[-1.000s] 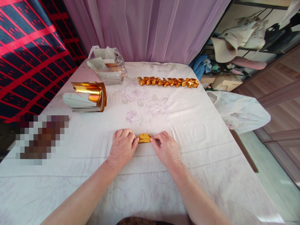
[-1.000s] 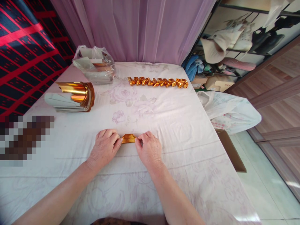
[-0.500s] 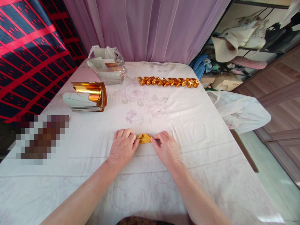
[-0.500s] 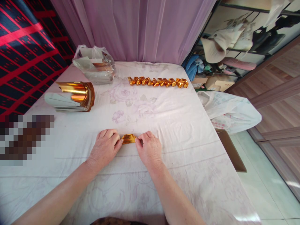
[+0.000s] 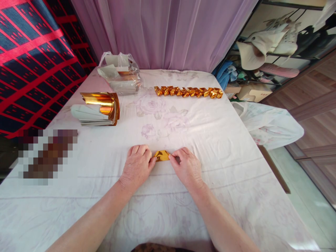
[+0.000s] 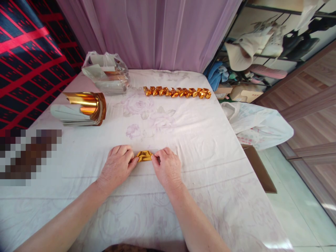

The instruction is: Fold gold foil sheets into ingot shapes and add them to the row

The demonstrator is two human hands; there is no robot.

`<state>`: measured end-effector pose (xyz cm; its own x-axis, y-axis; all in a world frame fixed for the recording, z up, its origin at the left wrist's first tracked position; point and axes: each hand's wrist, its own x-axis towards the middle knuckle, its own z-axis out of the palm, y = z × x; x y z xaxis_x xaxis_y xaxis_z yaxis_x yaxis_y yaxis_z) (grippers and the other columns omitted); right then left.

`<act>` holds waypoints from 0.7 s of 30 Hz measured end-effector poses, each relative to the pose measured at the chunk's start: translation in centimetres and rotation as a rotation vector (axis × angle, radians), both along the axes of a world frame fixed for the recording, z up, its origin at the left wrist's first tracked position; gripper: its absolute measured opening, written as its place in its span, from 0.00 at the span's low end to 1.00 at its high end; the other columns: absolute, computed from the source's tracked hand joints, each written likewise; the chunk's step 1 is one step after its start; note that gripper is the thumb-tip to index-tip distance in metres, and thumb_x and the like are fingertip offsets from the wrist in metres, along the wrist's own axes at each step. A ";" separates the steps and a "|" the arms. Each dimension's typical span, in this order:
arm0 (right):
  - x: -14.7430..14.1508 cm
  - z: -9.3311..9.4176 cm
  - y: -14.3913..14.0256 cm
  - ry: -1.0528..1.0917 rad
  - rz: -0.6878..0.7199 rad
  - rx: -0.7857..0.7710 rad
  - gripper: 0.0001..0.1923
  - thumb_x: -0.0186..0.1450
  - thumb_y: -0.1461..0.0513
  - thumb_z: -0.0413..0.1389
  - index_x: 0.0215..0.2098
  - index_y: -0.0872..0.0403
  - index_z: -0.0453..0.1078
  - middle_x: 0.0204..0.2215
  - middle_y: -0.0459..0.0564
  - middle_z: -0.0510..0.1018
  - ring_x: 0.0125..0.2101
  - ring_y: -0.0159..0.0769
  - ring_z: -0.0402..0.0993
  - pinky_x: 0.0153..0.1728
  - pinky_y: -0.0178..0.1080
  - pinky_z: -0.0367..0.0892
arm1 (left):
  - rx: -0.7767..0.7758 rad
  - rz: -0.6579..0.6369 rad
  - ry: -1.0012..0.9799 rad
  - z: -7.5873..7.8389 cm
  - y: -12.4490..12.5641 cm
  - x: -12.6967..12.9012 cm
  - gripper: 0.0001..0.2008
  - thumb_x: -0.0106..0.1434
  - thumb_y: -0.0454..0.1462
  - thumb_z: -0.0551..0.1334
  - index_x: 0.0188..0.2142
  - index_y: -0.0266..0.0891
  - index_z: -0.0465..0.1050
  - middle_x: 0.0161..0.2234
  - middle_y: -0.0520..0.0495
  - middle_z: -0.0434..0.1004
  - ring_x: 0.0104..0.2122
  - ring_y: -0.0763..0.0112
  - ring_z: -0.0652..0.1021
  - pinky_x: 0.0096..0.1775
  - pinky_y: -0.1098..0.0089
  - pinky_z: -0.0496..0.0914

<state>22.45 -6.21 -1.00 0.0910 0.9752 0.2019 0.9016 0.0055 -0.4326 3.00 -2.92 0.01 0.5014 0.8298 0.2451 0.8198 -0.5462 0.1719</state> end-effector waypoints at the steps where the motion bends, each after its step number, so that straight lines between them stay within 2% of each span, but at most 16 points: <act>1: 0.0 0.0 0.0 -0.001 -0.001 -0.002 0.08 0.66 0.60 0.57 0.29 0.51 0.72 0.31 0.46 0.77 0.27 0.32 0.71 0.28 0.36 0.58 | 0.000 0.000 0.004 0.0 0.0 0.0 0.08 0.68 0.37 0.57 0.32 0.39 0.71 0.37 0.42 0.72 0.40 0.56 0.70 0.43 0.55 0.67; 12: 0.0 0.0 0.0 -0.008 0.008 0.005 0.08 0.66 0.59 0.57 0.29 0.51 0.73 0.31 0.47 0.77 0.28 0.33 0.71 0.29 0.36 0.59 | -0.008 -0.003 0.010 0.0 0.0 -0.1 0.09 0.67 0.38 0.59 0.30 0.40 0.70 0.38 0.42 0.72 0.40 0.57 0.70 0.44 0.56 0.67; 21: 0.1 -0.1 0.0 -0.007 0.014 -0.005 0.07 0.66 0.59 0.57 0.30 0.50 0.72 0.32 0.46 0.77 0.29 0.33 0.73 0.29 0.36 0.60 | -0.065 0.006 -0.075 0.1 0.1 -0.4 0.11 0.67 0.39 0.59 0.27 0.41 0.66 0.37 0.43 0.71 0.39 0.57 0.70 0.43 0.55 0.66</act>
<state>22.56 -6.23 -1.05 0.0756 0.9774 0.1972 0.9045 0.0160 -0.4261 2.58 -2.84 0.06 0.4789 0.8480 0.2271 0.8063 -0.5272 0.2682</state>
